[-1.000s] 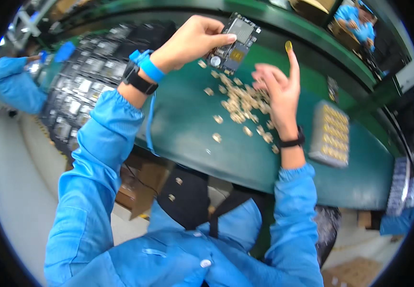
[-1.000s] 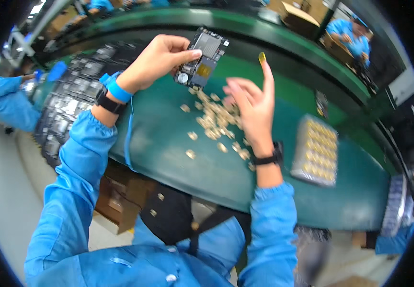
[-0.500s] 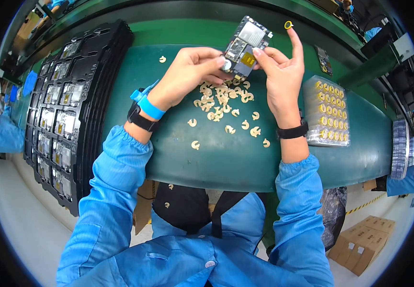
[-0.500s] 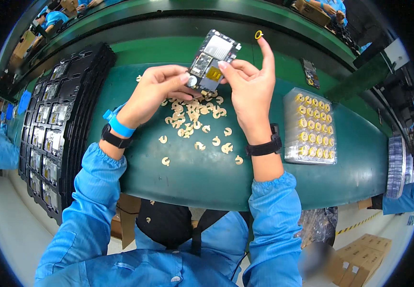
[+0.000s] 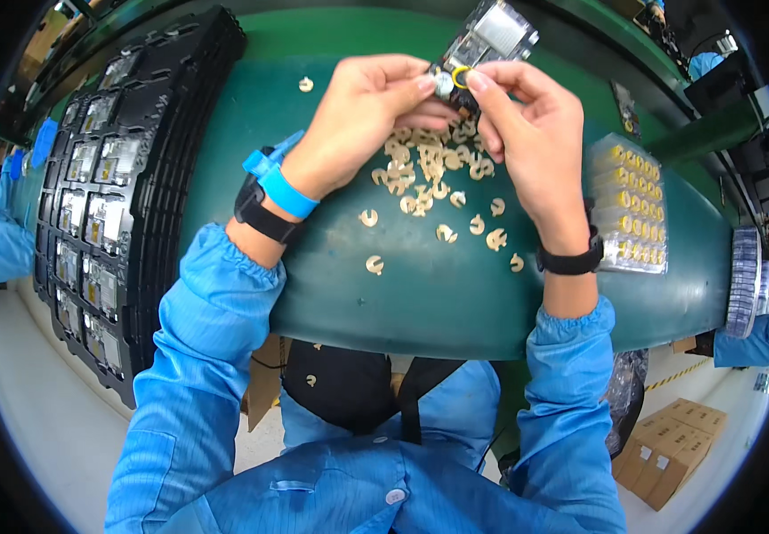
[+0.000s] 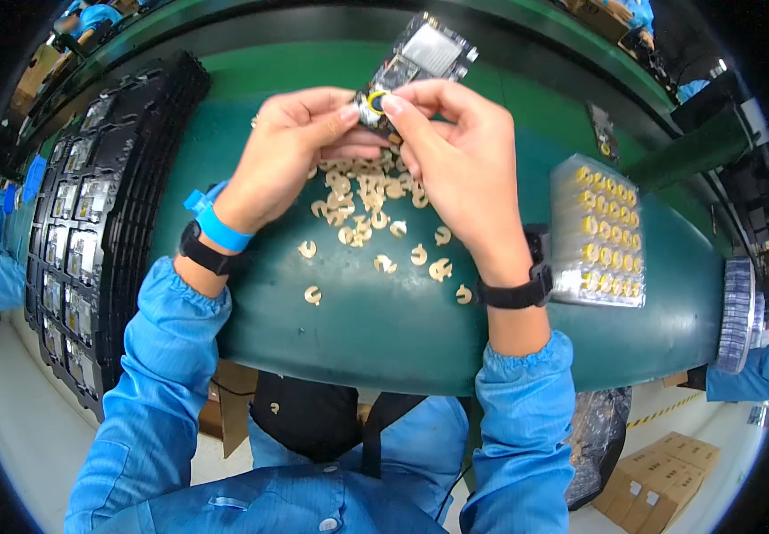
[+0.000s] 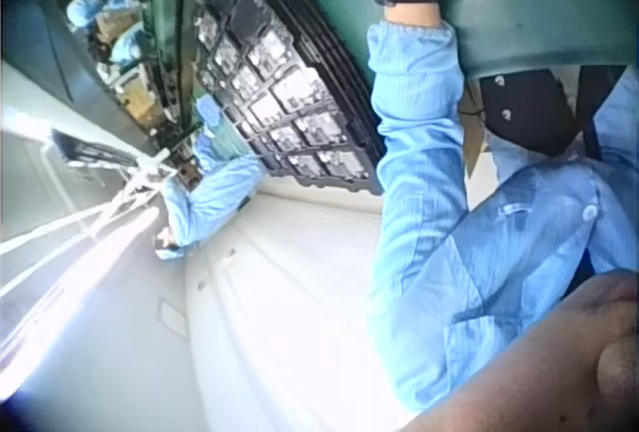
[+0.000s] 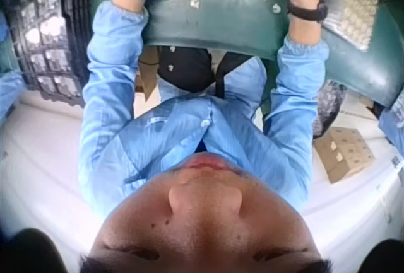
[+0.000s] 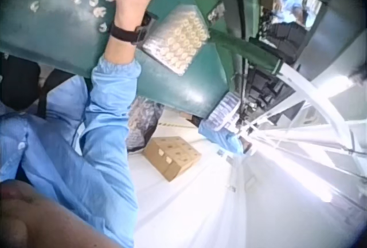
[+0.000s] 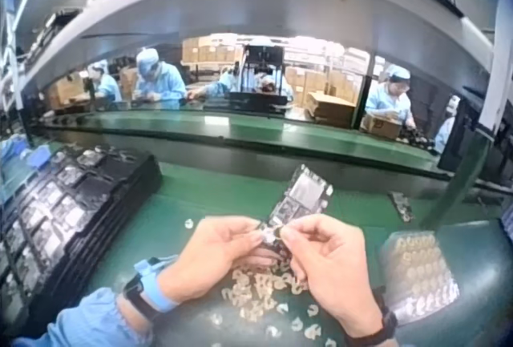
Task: Manually assemble small electronic components on a circuit board at a factory assembly line.
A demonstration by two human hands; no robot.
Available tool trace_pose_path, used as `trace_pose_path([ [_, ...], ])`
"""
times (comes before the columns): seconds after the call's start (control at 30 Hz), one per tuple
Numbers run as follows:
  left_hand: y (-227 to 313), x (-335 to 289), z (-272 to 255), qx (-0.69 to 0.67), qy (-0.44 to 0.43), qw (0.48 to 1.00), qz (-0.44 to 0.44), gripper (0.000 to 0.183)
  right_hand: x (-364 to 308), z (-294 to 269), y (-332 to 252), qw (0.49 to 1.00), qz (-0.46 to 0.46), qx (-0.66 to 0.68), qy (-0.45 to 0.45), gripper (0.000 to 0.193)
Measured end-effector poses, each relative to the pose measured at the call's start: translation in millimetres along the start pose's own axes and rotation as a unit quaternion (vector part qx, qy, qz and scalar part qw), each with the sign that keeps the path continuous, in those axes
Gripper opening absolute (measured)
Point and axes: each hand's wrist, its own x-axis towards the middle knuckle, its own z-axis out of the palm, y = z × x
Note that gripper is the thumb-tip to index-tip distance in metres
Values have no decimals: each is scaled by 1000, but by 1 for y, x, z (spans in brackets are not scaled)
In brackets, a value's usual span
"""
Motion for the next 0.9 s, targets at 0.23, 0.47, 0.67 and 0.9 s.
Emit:
trace_pose_path([
  [0.23, 4, 0, -2, 18, -17, 1000, 16, 30, 2, -1, 4, 988, -45, -149, -18, 16],
  [0.47, 2, -3, -6, 54, -17, 998, 33, 28, -2, 4, -4, 983, -94, -156, -18, 12],
  [0.67, 16, -5, 9, 34, -11, 999, 5, 28, -6, 8, -8, 991, -58, -120, -15, 11],
  [0.9, 17, -6, 10, 39, -10, 999, 14, 27, -8, 8, -15, 994, -36, -102, -18, 11],
])
